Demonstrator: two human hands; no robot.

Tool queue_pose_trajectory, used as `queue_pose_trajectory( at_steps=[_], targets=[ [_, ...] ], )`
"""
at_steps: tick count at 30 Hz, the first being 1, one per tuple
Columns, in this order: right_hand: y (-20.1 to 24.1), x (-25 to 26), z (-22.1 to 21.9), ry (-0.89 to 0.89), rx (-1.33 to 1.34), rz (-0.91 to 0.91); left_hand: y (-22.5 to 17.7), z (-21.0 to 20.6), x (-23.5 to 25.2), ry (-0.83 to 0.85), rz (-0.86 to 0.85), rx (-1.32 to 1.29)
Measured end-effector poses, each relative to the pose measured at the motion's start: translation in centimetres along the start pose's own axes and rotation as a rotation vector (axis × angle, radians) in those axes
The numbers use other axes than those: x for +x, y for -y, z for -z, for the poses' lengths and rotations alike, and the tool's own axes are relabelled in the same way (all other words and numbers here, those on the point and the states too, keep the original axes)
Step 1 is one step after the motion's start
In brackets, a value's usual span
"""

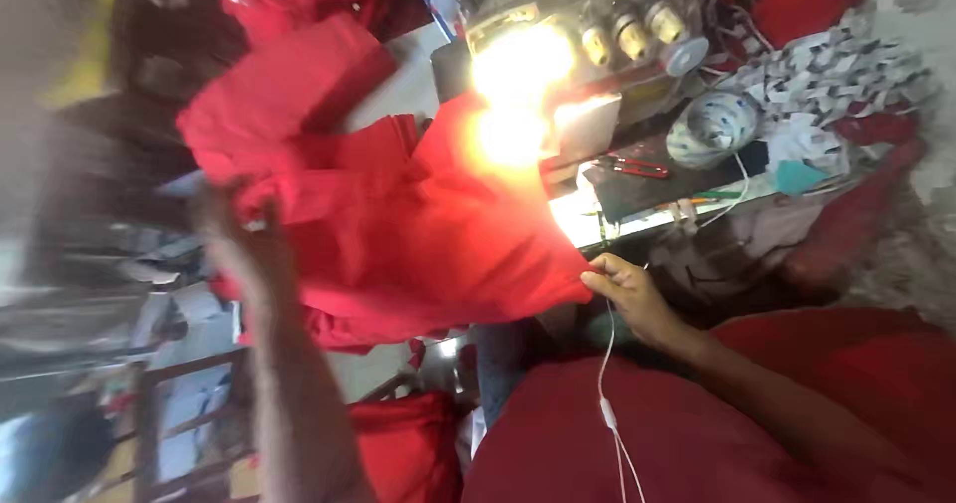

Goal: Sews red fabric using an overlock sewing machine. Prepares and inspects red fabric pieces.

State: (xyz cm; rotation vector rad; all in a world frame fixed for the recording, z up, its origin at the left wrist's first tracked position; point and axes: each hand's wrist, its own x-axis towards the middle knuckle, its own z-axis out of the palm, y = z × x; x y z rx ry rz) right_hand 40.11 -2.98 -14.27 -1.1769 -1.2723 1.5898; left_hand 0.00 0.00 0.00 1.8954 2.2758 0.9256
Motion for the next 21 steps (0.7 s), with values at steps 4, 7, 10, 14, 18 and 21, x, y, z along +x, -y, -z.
queue_pose_trajectory(
  at_steps=[4,7,10,14,18,21],
  targets=[
    [0.7,-1.0,-0.8,-0.007,0.088,-0.024,-10.8,-11.0,-2.1,0.203,-0.266,-0.093],
    [0.7,-1.4,-1.3,-0.009,0.146,-0.001,-13.7,-16.5,-3.2,0.148,-0.415,-0.036],
    [0.7,-1.0,-1.6,-0.001,0.196,0.000,-14.0,-18.2,-3.1,0.062,-0.426,0.057],
    [0.7,0.0,-2.2,-0.024,0.238,-0.015,-13.6,-18.4,-2.2,0.052,-0.446,0.076],
    [0.5,1.4,-2.9,-0.079,0.225,0.022,-14.6,-18.1,-2.4,-0.005,-0.464,0.115],
    [0.9,2.6,-3.2,-0.103,0.224,0.028,-14.7,-18.6,-3.0,-0.046,-0.453,0.167]
  ],
)
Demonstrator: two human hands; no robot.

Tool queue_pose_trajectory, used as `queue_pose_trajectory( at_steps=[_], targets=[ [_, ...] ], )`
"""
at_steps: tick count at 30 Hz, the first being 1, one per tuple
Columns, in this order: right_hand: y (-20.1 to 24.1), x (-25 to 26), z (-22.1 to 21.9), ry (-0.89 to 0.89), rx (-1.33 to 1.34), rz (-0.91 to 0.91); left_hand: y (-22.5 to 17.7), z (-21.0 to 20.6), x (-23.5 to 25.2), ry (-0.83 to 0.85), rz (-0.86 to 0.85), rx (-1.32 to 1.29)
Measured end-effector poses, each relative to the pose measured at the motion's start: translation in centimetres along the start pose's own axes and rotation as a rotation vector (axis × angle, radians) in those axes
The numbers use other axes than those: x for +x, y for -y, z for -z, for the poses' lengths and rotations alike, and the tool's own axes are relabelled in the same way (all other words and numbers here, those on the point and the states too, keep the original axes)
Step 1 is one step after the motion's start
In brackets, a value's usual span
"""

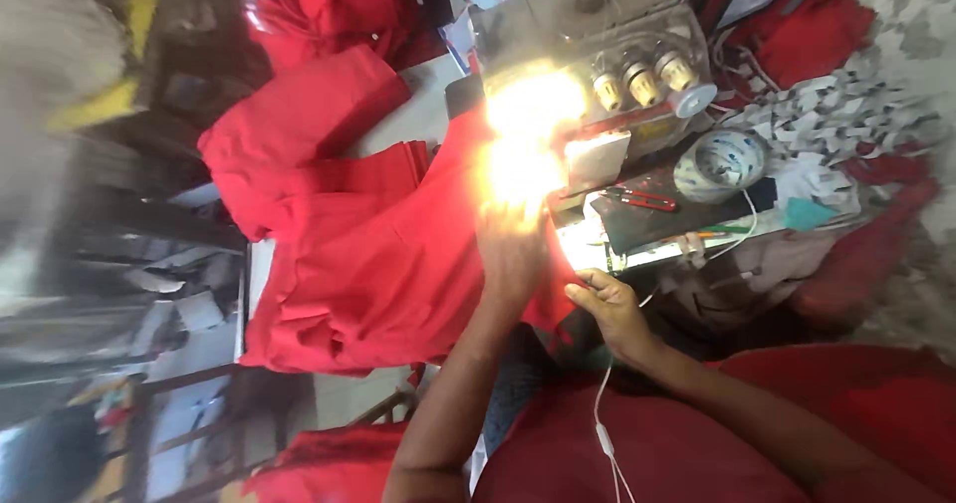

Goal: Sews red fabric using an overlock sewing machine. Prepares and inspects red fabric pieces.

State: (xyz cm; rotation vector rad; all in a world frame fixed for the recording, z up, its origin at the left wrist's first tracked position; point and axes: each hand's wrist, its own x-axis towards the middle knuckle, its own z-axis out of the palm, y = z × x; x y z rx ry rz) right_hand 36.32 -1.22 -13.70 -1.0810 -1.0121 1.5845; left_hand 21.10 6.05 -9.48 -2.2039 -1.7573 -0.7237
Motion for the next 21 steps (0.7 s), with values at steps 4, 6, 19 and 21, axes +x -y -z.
queue_pose_trajectory(
  at_steps=[4,6,19,21],
  targets=[
    [0.3,1.7,-0.6,-0.008,0.019,0.023,0.5,-0.4,0.3,0.017,0.024,-0.018],
    [0.5,2.6,-1.0,-0.010,0.017,0.035,0.5,-0.5,0.5,0.034,0.038,-0.045],
    [1.6,7.4,-3.7,-0.034,0.012,0.259,0.5,-1.0,0.6,0.054,0.175,-0.030],
    [1.9,8.7,-4.3,-0.039,0.074,0.323,1.3,-0.9,1.4,0.106,0.186,-0.074]
  ],
)
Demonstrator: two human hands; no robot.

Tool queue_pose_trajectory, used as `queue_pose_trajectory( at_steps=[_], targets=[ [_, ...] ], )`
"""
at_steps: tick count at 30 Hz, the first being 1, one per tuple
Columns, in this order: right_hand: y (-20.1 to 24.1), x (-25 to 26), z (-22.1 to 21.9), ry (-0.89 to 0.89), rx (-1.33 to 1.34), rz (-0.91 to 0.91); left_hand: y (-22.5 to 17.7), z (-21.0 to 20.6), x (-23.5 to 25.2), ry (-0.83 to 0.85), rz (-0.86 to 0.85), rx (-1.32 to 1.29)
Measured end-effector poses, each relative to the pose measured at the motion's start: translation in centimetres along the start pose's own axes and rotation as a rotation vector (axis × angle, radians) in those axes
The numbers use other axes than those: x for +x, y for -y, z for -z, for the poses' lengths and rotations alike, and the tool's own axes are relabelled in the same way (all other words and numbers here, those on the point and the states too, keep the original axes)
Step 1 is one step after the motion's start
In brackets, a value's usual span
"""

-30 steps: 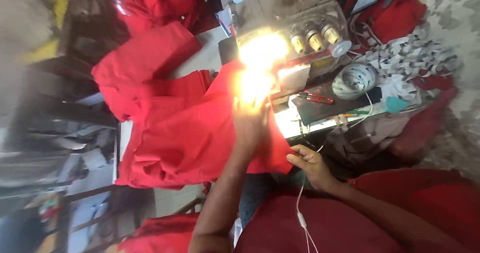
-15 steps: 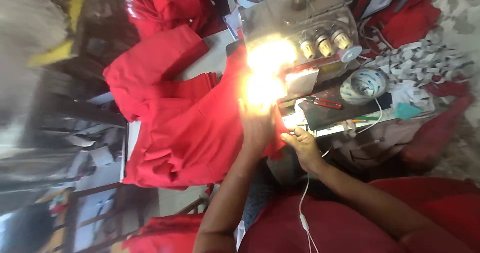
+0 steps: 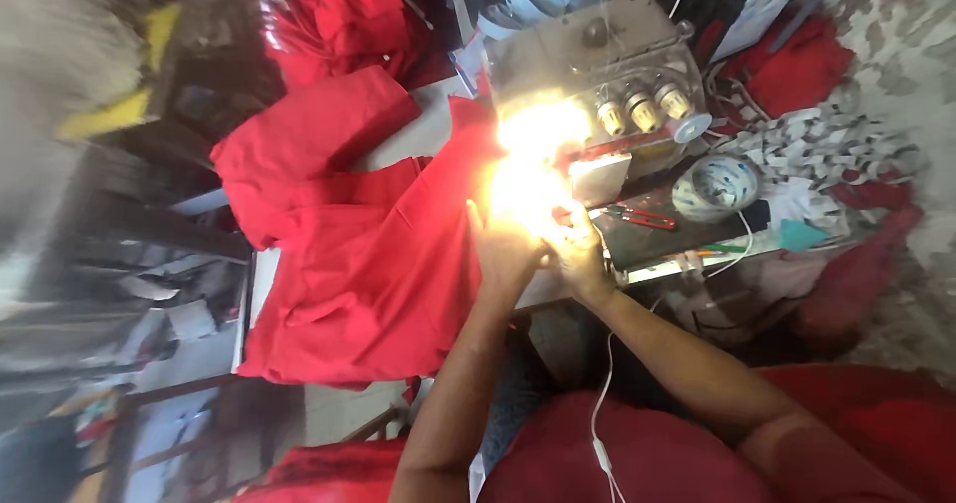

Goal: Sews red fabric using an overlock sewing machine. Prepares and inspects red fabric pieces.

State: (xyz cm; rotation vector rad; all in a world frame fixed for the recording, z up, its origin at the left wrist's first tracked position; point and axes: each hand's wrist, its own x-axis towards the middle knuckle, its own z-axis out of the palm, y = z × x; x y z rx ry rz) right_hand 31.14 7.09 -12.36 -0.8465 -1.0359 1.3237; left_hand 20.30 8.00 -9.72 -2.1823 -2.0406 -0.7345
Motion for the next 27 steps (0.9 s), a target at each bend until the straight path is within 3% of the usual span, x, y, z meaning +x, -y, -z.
queue_pose_trajectory(
  at_steps=[3,8,11,15,18,23,27],
  targets=[
    [-0.7,1.3,-0.2,0.000,-0.069,0.031,0.8,0.7,1.4,0.093,-0.002,-0.067],
    [-1.1,2.0,0.4,-0.067,-0.743,0.240,2.5,0.7,3.6,0.264,0.005,-0.068],
    [-0.2,2.1,0.2,-0.088,-0.986,0.319,4.5,-0.2,5.2,0.290,-0.027,-0.082],
    [1.1,2.0,-0.4,-0.075,-1.125,0.325,5.9,-0.4,7.9,0.346,-0.035,-0.036],
    [1.7,1.4,0.2,-0.031,-1.138,0.318,5.1,0.7,9.5,0.406,0.105,-0.059],
    [2.3,0.0,4.6,0.037,-1.218,0.425,6.7,-0.4,10.4,0.304,0.203,-0.221],
    [2.1,0.7,10.0,0.025,-1.470,0.229,9.2,-2.0,10.0,0.076,0.167,-0.490]
  ],
)
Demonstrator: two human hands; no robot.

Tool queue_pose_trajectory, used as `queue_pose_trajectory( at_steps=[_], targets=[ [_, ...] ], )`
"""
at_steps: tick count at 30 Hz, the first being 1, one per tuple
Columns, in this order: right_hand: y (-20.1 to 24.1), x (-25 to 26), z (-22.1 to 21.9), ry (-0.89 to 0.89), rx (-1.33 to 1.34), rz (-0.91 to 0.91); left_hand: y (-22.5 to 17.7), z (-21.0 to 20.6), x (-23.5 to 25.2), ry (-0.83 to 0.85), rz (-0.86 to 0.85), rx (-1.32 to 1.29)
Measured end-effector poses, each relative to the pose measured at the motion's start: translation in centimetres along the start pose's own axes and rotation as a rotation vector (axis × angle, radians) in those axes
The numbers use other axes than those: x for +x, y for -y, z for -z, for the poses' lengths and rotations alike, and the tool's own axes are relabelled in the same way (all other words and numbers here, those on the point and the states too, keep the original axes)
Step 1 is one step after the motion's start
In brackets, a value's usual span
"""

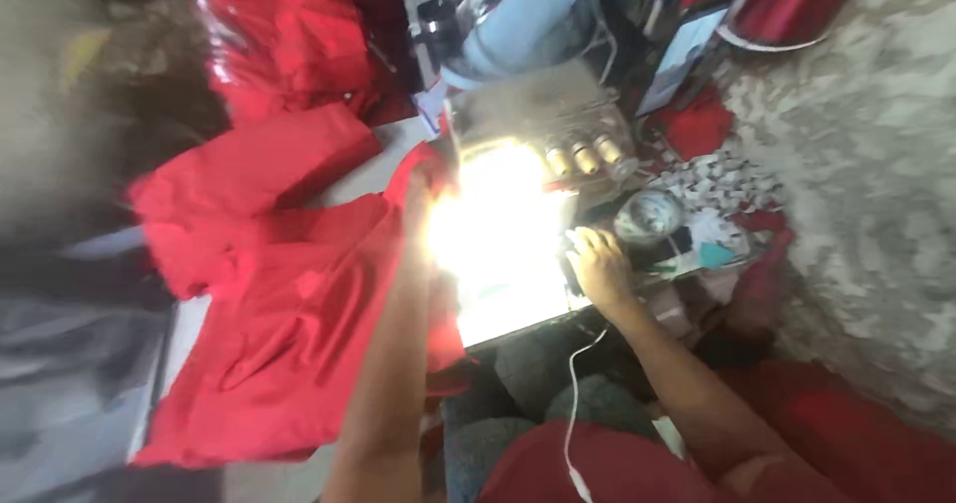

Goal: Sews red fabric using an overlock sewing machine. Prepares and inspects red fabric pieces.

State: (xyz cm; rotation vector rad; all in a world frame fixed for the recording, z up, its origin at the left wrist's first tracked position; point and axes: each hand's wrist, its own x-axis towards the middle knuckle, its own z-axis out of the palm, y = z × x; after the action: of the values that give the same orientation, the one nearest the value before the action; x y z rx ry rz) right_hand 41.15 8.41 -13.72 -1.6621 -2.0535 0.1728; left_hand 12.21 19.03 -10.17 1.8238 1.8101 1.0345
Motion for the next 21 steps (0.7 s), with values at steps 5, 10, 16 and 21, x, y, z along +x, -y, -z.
queue_pose_trajectory(
  at_steps=[5,10,16,21],
  targets=[
    [-2.7,-0.7,-0.5,0.072,-0.029,-0.061,-1.4,1.9,-3.5,-0.134,0.207,-0.178],
    [-3.1,-1.0,-1.0,-0.095,0.031,-0.084,-3.2,4.7,-8.3,-0.179,0.133,-0.357],
    [3.5,1.6,1.9,-0.087,0.322,0.059,-6.9,5.9,-10.7,-0.176,0.090,-0.535],
    [9.4,5.0,2.7,0.028,0.205,0.151,-7.4,6.1,-10.9,-0.145,0.081,-0.542]
  ],
)
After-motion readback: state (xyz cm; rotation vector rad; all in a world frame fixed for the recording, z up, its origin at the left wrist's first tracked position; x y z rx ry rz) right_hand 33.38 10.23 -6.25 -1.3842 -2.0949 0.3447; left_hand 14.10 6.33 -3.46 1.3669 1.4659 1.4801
